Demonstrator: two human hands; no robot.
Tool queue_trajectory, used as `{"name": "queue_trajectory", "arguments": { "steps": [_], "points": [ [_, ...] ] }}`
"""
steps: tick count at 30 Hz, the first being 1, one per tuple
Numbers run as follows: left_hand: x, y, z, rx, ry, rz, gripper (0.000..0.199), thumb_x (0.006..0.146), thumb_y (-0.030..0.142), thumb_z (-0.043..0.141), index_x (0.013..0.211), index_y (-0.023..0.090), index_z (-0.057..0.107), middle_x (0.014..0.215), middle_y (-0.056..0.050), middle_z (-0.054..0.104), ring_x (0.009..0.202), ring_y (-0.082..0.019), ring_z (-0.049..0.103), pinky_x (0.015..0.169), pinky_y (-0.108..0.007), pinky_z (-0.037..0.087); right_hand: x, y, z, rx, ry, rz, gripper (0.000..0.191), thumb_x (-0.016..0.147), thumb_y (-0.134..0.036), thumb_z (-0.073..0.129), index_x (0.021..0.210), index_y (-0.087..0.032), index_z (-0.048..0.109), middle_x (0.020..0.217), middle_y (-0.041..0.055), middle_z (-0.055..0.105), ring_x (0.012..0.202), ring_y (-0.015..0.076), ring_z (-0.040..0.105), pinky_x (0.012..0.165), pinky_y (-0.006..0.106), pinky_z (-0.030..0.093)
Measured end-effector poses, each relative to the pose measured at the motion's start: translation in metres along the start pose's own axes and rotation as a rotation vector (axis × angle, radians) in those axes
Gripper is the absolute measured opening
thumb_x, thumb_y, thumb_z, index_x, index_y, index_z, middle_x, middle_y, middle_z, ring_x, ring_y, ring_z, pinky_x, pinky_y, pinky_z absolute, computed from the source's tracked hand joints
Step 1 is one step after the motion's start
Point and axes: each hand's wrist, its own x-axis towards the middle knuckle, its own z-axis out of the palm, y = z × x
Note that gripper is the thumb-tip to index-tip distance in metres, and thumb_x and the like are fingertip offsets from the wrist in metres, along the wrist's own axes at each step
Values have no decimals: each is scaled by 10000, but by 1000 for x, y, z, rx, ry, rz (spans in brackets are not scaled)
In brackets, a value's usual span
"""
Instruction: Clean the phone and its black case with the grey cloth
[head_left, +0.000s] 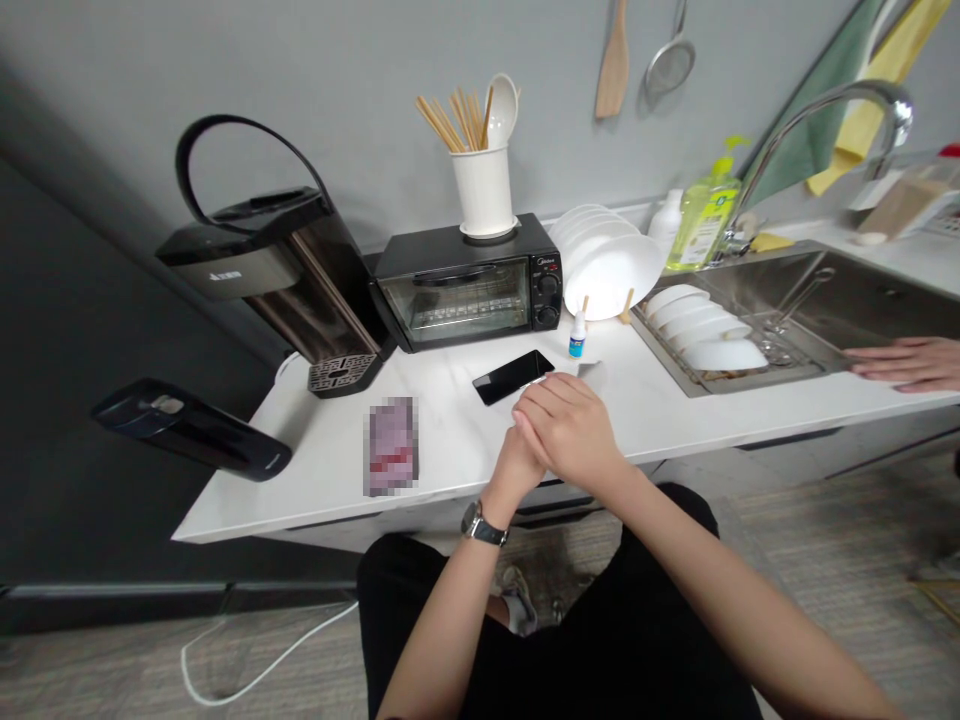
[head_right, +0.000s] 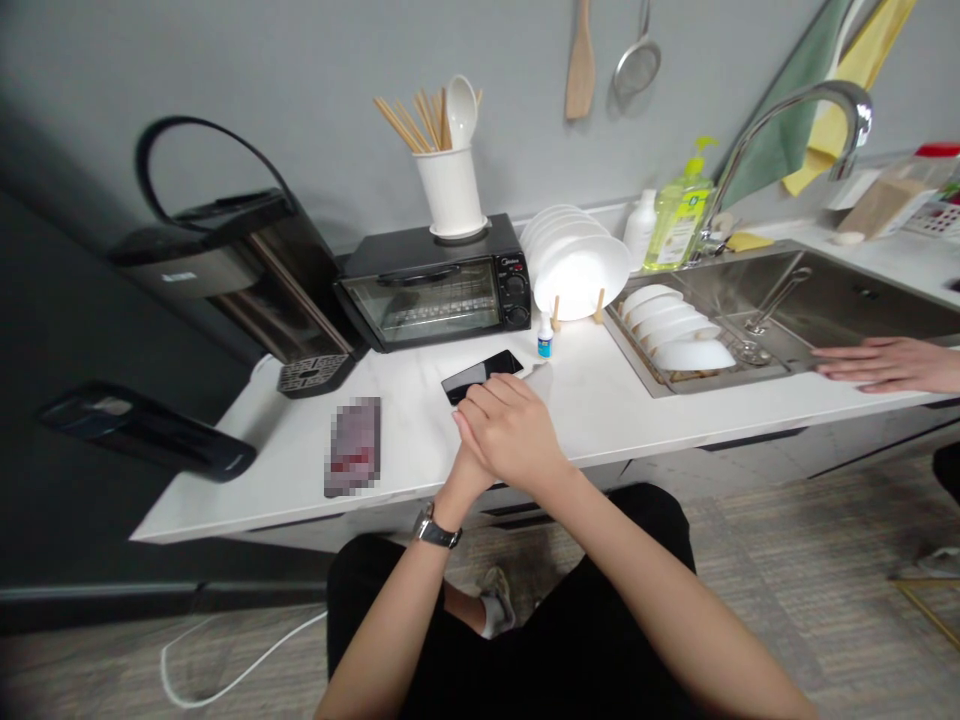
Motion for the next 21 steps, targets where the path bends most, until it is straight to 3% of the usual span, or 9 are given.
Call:
{"name": "queue_trajectory", "arguments": {
  "steps": [3, 6, 8, 10, 13, 16, 18, 21],
  "points": [
    [0, 5, -3, 31, -18, 35, 197, 999, 229, 554, 864, 178, 688, 774, -90, 732, 759, -247, 705, 708, -326, 524, -5, 25, -3, 37, -47, 24, 468, 1119, -300, 359, 839, -182, 714, 775, 66, 690, 756, 227, 595, 744, 374, 400],
    [0, 10, -6, 29, -21, 59, 305, 1052, 279, 510, 815, 184, 675, 763, -71, 730, 723, -215, 705, 715, -304, 513, -9, 43, -6, 118, -53, 285, 553, 1136, -352, 303, 781, -198, 697, 679, 50, 663, 645, 201, 589, 637, 354, 359],
    [-2, 10, -6, 26, -14, 56, 314, 1052, 269, 513, 795, 182, 670, 749, -59, 727, 697, -198, 696, 705, -290, 509, -10, 38, -5, 118, -18, 392, 555, 1133, -339, 309, 747, -205, 683, 671, 54, 664, 640, 202, 594, 620, 354, 360],
    [-5, 8, -5, 26, -9, 49, 254, 1018, 230, 549, 808, 171, 679, 755, -65, 735, 699, -203, 694, 693, -290, 518, -8, 20, -3, 79, 32, 331, 505, 1115, -288, 348, 743, -206, 679, 723, 70, 689, 729, 225, 619, 705, 368, 419],
    [-8, 3, -4, 27, 2, 51, 139, 972, 179, 579, 955, 143, 712, 907, -111, 777, 832, -242, 727, 728, -308, 551, -4, -4, 1, 17, 62, 113, 444, 1087, -229, 401, 750, -197, 688, 753, 74, 693, 799, 239, 618, 867, 397, 450],
    [-8, 4, -6, 47, -12, 62, 126, 959, 171, 594, 917, 139, 709, 885, -121, 773, 855, -261, 736, 768, -333, 565, -4, 5, 0, 1, 38, 66, 471, 1098, -262, 392, 744, -187, 693, 712, 68, 673, 731, 223, 600, 784, 376, 431],
    [-6, 7, -7, 56, -33, 77, 189, 981, 197, 590, 828, 157, 693, 790, -93, 753, 783, -243, 732, 761, -326, 559, -8, 23, -3, 45, 14, 179, 524, 1118, -318, 346, 764, -187, 709, 696, 69, 669, 687, 213, 600, 700, 355, 397],
    [-5, 13, -8, 43, -24, 98, 284, 1054, 270, 529, 851, 174, 704, 787, -65, 754, 743, -202, 731, 746, -290, 544, -16, 39, -5, 173, 27, 411, 610, 1136, -397, 275, 775, -198, 725, 608, 48, 622, 592, 203, 587, 609, 338, 355]
  ]
}}
